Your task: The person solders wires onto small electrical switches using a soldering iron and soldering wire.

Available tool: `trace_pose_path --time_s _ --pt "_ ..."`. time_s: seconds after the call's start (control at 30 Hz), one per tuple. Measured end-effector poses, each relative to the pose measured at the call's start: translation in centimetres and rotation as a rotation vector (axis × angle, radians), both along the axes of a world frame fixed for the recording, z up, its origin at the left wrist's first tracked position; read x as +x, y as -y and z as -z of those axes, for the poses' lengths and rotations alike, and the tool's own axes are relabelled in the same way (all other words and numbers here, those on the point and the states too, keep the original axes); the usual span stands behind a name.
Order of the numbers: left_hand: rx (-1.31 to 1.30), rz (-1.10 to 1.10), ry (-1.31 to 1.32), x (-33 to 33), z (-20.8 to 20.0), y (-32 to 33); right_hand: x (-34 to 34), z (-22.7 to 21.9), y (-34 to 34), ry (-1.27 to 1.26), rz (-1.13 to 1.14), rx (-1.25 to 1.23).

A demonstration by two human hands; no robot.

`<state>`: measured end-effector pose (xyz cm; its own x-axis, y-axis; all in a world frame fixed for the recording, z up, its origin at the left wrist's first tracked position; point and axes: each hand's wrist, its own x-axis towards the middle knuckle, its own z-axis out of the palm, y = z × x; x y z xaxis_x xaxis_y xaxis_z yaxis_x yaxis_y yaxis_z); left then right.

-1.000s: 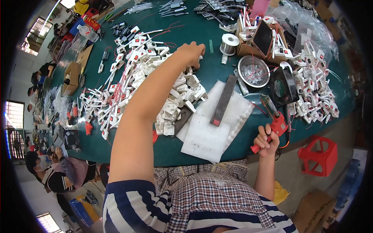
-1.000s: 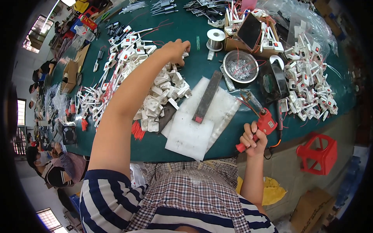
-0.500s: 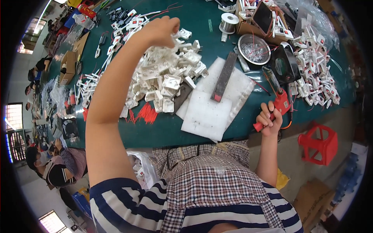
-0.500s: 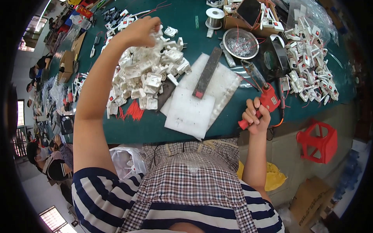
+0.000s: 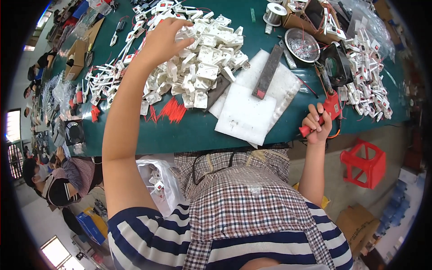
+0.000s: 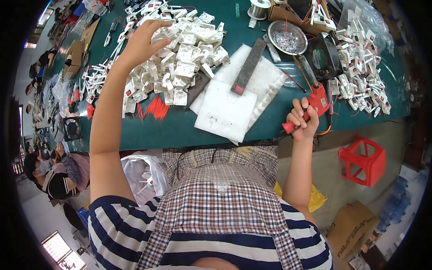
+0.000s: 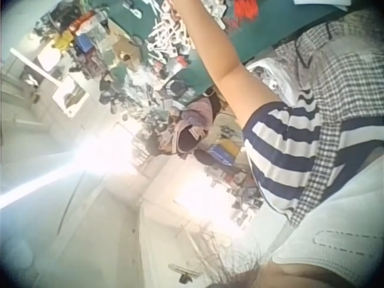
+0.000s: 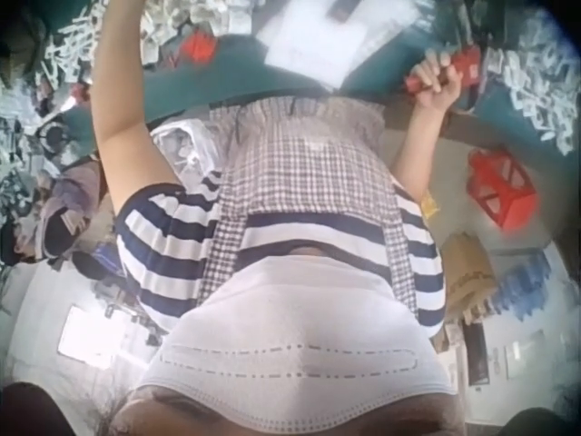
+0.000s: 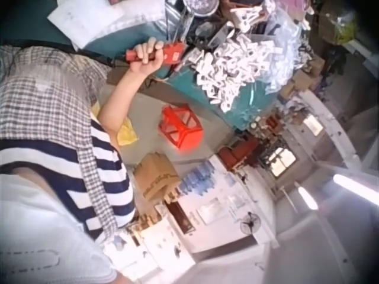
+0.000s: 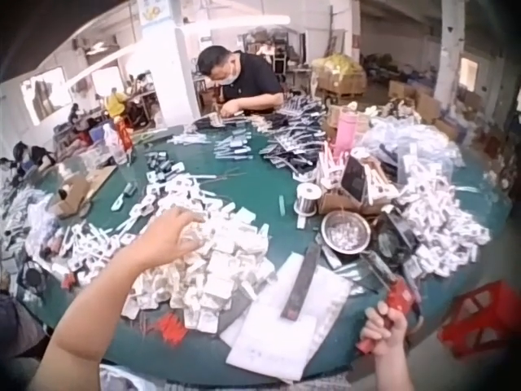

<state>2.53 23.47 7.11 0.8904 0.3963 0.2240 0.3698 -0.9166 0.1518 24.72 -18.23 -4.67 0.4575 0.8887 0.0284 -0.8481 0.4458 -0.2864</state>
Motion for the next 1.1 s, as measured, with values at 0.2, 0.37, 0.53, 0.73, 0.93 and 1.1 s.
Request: trace_pose_path --time_s 0.2,0.37,0.53,0.73,0.93,1.1 --pt "-0.104 0.166 0.198 0.1 -2.5 9.2 -0.1 0.1 0.2 -0.007 0.003 -0.011" --pt "-0.363 0.375 -0.120 -3.9 2.0 19.6 0.1 0.0 0.1 0.020 -0.009 -0.036" --pt "-0.258 0.300 0.105 -5.6 6.9 21.4 -0.2 -0.3 -0.1 0.126 0.004 -0.064" --pt "-0.283 0.203 0.250 -7.2 8.6 20.9 -2.5 -4.9 -1.9 0.377 0.161 -0.230" --pt "-0.295 0.135 0.274 -8.0 9.0 21.9 -5.8 -6.7 -5.1 1.074 0.471 -0.790" --pt "-0.293 0.078 0.347 -8.4 6.9 21.9 -5.6 -4.8 -5.2 0.947 0.529 -0.712"
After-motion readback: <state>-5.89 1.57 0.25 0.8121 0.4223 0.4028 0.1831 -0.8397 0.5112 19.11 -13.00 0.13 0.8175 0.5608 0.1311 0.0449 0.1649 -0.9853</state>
